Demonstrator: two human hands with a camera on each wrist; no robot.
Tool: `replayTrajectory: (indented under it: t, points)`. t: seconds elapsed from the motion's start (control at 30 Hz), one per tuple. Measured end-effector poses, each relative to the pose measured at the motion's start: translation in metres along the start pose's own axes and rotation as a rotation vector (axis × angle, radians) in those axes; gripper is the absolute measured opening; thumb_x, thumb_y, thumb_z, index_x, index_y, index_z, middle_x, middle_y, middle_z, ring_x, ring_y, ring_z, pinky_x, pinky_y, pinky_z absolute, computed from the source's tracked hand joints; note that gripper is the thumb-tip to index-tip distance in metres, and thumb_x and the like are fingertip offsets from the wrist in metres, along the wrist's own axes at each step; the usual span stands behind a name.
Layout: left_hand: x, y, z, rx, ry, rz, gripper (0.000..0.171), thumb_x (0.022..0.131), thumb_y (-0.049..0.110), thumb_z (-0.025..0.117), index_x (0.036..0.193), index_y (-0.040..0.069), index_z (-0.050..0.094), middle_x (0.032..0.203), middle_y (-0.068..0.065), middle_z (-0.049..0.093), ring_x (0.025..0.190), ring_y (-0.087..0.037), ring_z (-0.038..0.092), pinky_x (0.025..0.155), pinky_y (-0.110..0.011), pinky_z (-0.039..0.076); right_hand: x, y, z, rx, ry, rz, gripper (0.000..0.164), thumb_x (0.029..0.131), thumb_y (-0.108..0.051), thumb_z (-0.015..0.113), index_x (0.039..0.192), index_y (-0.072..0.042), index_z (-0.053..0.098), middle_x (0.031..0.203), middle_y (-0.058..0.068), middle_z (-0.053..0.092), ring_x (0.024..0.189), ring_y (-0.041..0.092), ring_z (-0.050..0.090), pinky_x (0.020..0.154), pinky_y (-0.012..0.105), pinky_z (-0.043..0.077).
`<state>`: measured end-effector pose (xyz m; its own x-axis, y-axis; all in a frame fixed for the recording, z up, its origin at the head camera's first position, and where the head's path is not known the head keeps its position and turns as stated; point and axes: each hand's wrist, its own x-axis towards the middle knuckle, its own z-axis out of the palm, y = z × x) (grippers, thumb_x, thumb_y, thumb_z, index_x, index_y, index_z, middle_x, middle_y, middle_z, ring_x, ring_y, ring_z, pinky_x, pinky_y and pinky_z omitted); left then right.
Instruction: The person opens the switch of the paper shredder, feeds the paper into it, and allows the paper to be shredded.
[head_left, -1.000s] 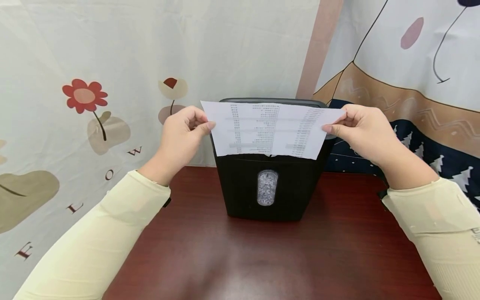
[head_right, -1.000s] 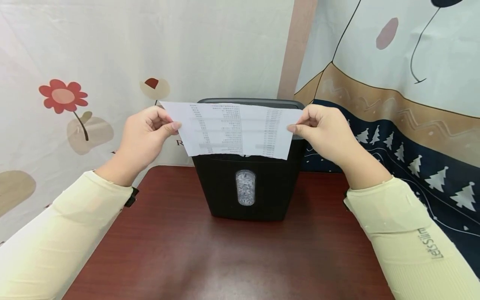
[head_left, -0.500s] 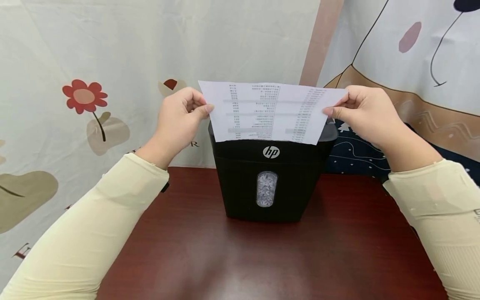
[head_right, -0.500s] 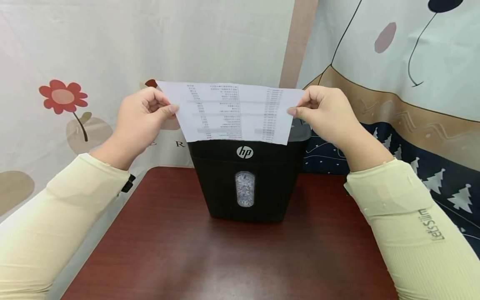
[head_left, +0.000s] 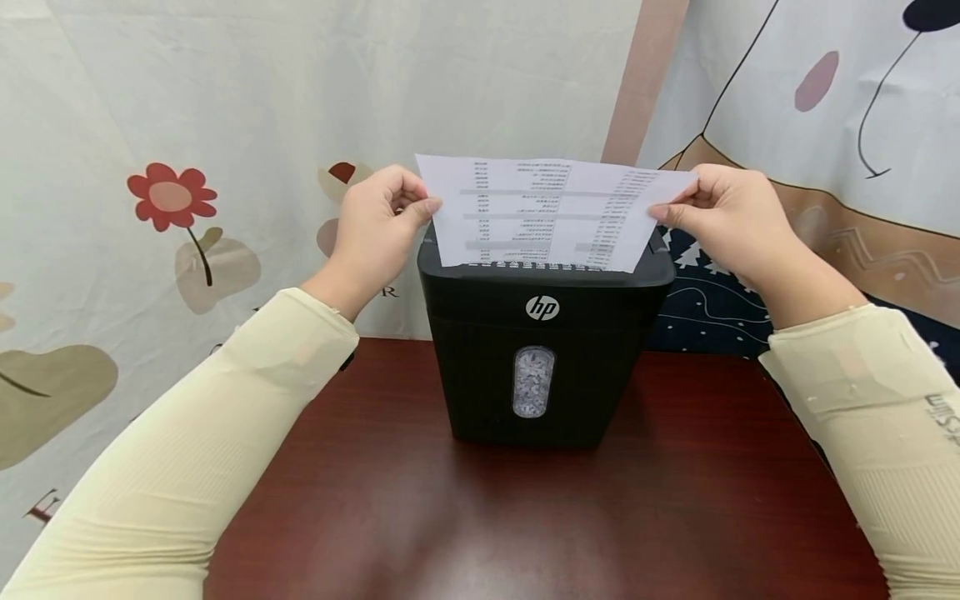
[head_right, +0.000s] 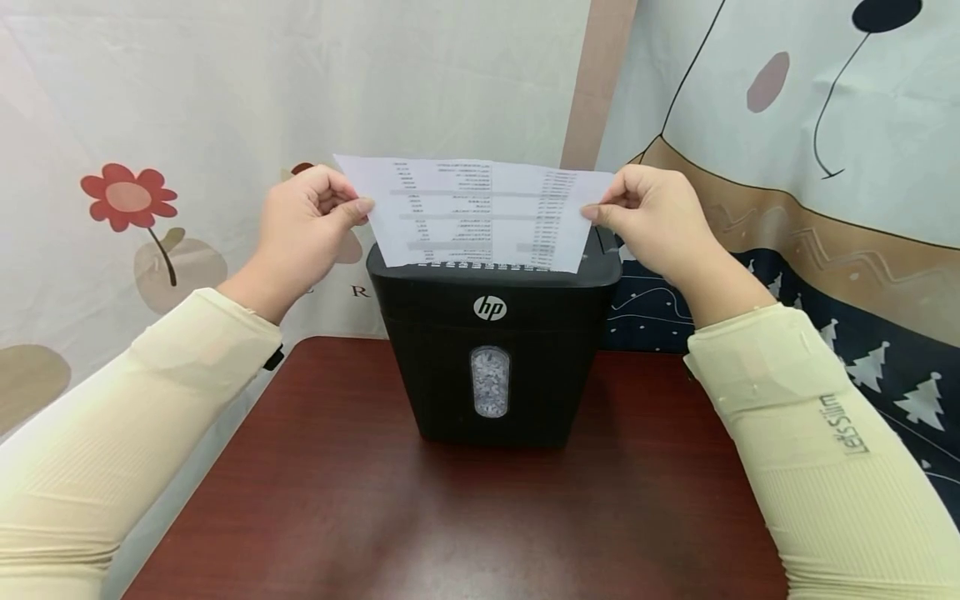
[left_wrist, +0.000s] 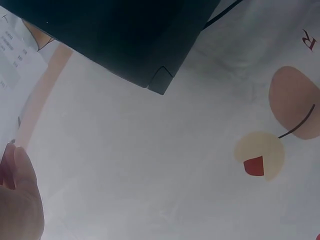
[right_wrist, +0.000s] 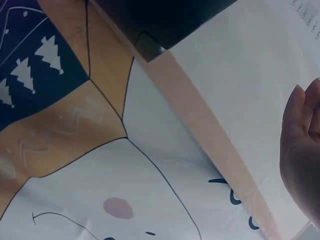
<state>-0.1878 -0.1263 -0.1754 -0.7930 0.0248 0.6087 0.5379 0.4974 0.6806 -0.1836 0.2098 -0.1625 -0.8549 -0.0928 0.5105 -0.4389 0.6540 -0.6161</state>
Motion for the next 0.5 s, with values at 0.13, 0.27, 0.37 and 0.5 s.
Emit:
replayTrajectory:
  t: [0.13, 0.27, 0.37, 0.5]
  points:
    - [0.003, -0.002, 0.003, 0.009, -0.003, 0.01, 0.01, 0.091, 0.006, 0.065, 0.085, 0.002, 0.059, 0.085, -0.007, 0.06, 0.077, -0.012, 0.052, 0.071, -0.02, 0.04, 0.003, 0.004, 0.002, -0.009, 0.002, -0.016, 0.009, 0.086, -0.013, 0.073, 0.089, -0.004, 0.072, 0.08, -0.023, 0.064, 0.073, -0.007, 0.057, 0.061, 0.011, 0.041]
    - [0.007, -0.005, 0.005, 0.036, -0.005, -0.004, 0.01, 0.092, 0.009, 0.065, 0.086, 0.003, 0.059, 0.087, -0.006, 0.06, 0.079, -0.013, 0.052, 0.072, -0.021, 0.04, 0.005, 0.008, 0.005, -0.058, 0.006, -0.03, 0.021, 0.088, -0.015, 0.072, 0.095, 0.004, 0.07, 0.09, -0.01, 0.068, 0.071, -0.004, 0.053, 0.054, 0.017, 0.034]
    - [0.009, -0.008, 0.007, 0.058, -0.002, -0.015, 0.011, 0.092, 0.011, 0.066, 0.087, 0.004, 0.059, 0.087, -0.006, 0.06, 0.08, -0.012, 0.051, 0.071, -0.022, 0.039, 0.008, 0.01, 0.007, -0.073, 0.005, -0.039, 0.02, 0.088, -0.015, 0.071, 0.094, 0.004, 0.069, 0.096, 0.001, 0.067, 0.069, -0.001, 0.051, 0.052, 0.019, 0.031]
    - [0.011, -0.012, 0.009, 0.082, 0.004, -0.02, 0.011, 0.092, 0.012, 0.065, 0.087, 0.004, 0.059, 0.085, -0.005, 0.06, 0.079, -0.012, 0.05, 0.07, -0.022, 0.039, 0.011, 0.012, 0.01, -0.078, 0.003, -0.044, 0.019, 0.089, -0.016, 0.07, 0.09, 0.003, 0.068, 0.101, 0.01, 0.067, 0.07, -0.001, 0.05, 0.053, 0.018, 0.032]
